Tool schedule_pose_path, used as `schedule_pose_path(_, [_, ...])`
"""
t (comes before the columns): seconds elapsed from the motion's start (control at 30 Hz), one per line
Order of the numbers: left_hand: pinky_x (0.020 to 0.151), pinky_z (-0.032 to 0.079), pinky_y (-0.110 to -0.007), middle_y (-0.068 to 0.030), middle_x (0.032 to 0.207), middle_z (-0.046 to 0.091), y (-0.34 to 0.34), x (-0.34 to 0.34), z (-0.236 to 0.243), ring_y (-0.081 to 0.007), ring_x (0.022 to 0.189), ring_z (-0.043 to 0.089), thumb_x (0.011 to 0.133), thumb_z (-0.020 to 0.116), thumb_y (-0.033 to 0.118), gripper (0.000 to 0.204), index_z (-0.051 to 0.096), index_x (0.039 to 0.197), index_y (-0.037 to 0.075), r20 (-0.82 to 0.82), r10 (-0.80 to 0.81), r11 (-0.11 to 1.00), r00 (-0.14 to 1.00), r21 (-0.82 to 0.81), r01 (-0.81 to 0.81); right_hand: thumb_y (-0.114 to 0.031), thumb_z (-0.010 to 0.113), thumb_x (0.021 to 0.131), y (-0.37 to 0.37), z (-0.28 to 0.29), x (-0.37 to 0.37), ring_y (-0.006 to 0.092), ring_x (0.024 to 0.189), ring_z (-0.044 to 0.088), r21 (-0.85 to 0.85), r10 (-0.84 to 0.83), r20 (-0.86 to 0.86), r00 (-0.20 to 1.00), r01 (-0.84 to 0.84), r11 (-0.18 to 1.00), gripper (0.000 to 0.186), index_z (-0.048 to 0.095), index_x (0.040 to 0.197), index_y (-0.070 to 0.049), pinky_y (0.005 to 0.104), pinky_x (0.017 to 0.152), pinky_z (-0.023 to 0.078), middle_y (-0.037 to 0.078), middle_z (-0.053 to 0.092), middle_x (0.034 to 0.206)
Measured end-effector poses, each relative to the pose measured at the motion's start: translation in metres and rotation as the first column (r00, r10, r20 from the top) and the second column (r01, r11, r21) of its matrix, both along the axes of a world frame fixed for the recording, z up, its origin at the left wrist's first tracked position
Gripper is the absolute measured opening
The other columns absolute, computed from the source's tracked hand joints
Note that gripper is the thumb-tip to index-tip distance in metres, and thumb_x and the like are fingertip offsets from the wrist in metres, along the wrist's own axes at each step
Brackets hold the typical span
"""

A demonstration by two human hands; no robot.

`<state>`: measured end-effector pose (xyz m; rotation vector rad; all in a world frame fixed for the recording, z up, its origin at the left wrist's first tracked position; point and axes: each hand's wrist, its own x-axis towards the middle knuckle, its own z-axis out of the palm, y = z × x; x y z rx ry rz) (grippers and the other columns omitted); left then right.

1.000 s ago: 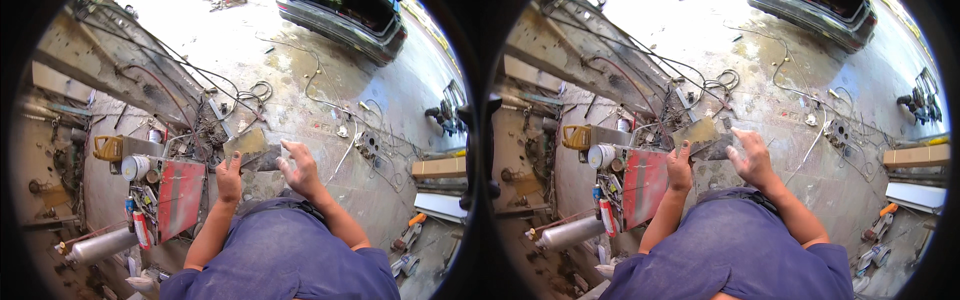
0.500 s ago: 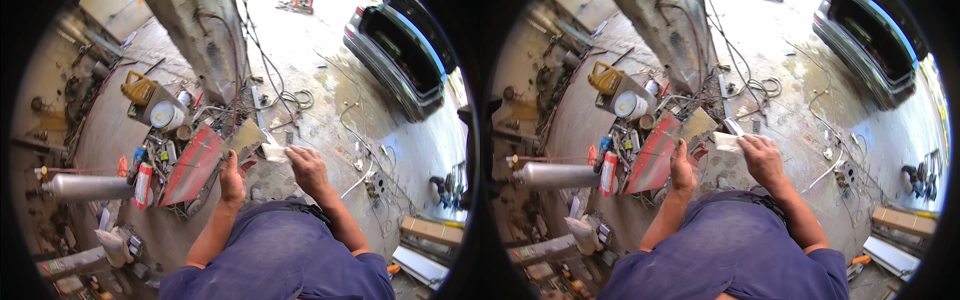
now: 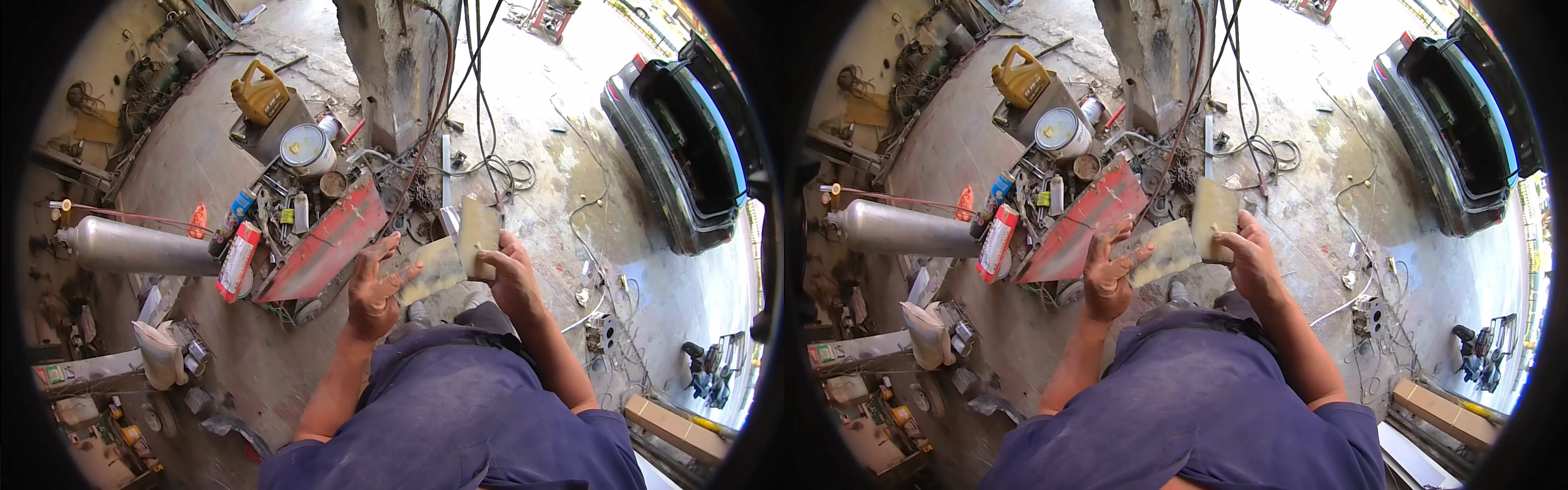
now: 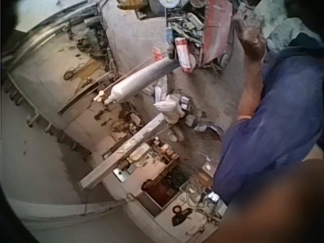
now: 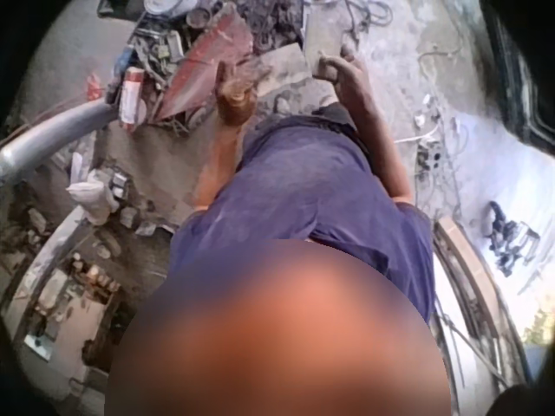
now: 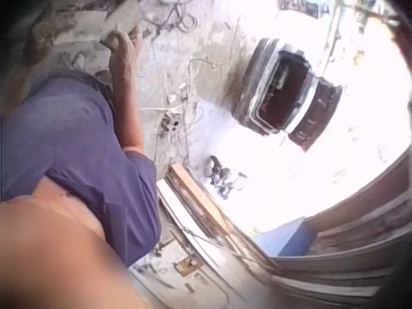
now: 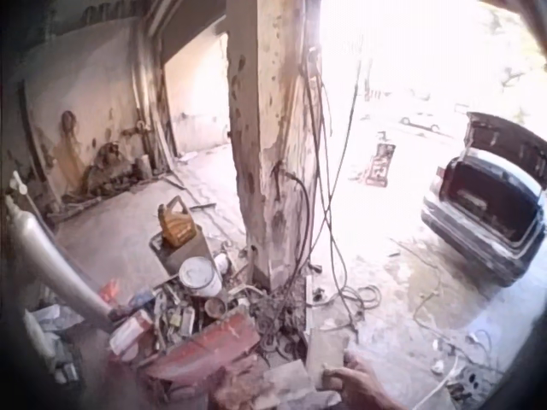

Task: The person retrieves a sanding block and a yellow putty-like substance from a container, then applies the substance to the rear bumper of a car using the block. The person spreads the material across a section of the bumper surface.

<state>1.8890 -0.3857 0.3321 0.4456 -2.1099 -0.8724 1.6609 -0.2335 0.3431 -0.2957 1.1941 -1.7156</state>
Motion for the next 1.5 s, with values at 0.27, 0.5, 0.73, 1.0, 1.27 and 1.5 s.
schedule_pose_path(0.27, [0.107,0.062,-0.047,-0.0224,0.16,0.059,-0.007,-0.017,-0.008,-0.0357,0.135,0.068,0.096,0.066,-0.009,0.059,0.068,0.153,0.007,-0.102,0.107,0.979,0.989,0.184,-0.087,-0.005,0.079,0.104,-0.05,-0.004,-0.011,0.0165,0.115,0.074,0.002,0.169,-0.128,0.977,-0.17,0.985,0.048,0.059,0.147,0.004,0.0347,0.103,0.061,0.012,0.076,0.132])
schedule_pose_path(0.5, [0.083,0.069,-0.047,-0.0143,0.143,0.073,-0.008,-0.029,-0.007,-0.0297,0.118,0.077,0.111,0.074,0.034,0.06,0.056,0.159,0.003,-0.326,0.271,0.143,0.906,0.944,0.297,-0.007,0.077,0.107,-0.103,-0.006,-0.029,0.0155,0.114,0.074,-0.003,0.304,-0.171,0.937,-0.309,0.951,0.034,0.061,0.135,0.002,0.0328,0.101,0.061,0.01,0.077,0.125])
schedule_pose_path(0.73, [0.077,0.07,-0.048,-0.0137,0.128,0.078,-0.02,-0.058,-0.002,-0.0298,0.106,0.081,0.11,0.075,0.026,0.04,0.068,0.139,0.0,-0.099,0.502,0.105,0.859,0.993,0.053,-0.019,0.06,0.121,-0.138,-0.048,-0.065,0.0044,0.091,0.061,0.014,0.101,-0.326,0.94,-0.102,0.995,0.019,0.069,0.119,-0.002,0.0239,0.08,0.05,-0.004,0.069,0.104])
schedule_pose_path(1.0, [0.085,0.073,-0.05,-0.0147,0.131,0.077,-0.064,-0.062,-0.039,-0.0323,0.111,0.081,0.112,0.071,0.032,0.04,0.069,0.138,0.002,-0.029,0.737,0.148,0.675,0.982,-0.12,0.003,0.072,0.106,-0.153,-0.035,-0.054,0.0211,0.096,0.075,0.091,0.356,-0.82,0.448,-0.511,0.854,0.039,0.072,0.144,-0.001,0.0335,0.09,0.059,0.013,0.08,0.117])
schedule_pose_path(1.27, [0.072,0.07,-0.042,-0.0161,0.118,0.08,-0.193,0.01,-0.054,-0.0295,0.086,0.081,0.113,0.068,0.031,0.038,0.067,0.136,0.001,-0.054,0.805,0.125,0.591,0.989,-0.08,-0.007,0.069,0.109,-0.213,-0.107,-0.091,0.0089,0.092,0.066,0.296,0.392,-0.433,0.812,-0.282,0.913,0.01,0.072,0.115,0.001,0.0304,0.083,0.055,0.004,0.078,0.104])
schedule_pose_path(1.5, [0.067,0.07,-0.046,-0.0252,0.129,0.071,-0.33,0.057,-0.069,-0.0358,0.082,0.079,0.098,0.065,0.005,0.07,0.033,0.16,0.008,-0.032,0.753,0.236,0.657,0.946,-0.224,-0.015,0.072,0.106,-0.321,-0.107,-0.052,0.0116,0.089,0.069,0.29,0.188,-0.222,0.957,-0.119,0.95,0.017,0.07,0.116,0.0,0.0303,0.079,0.056,0.004,0.074,0.103])
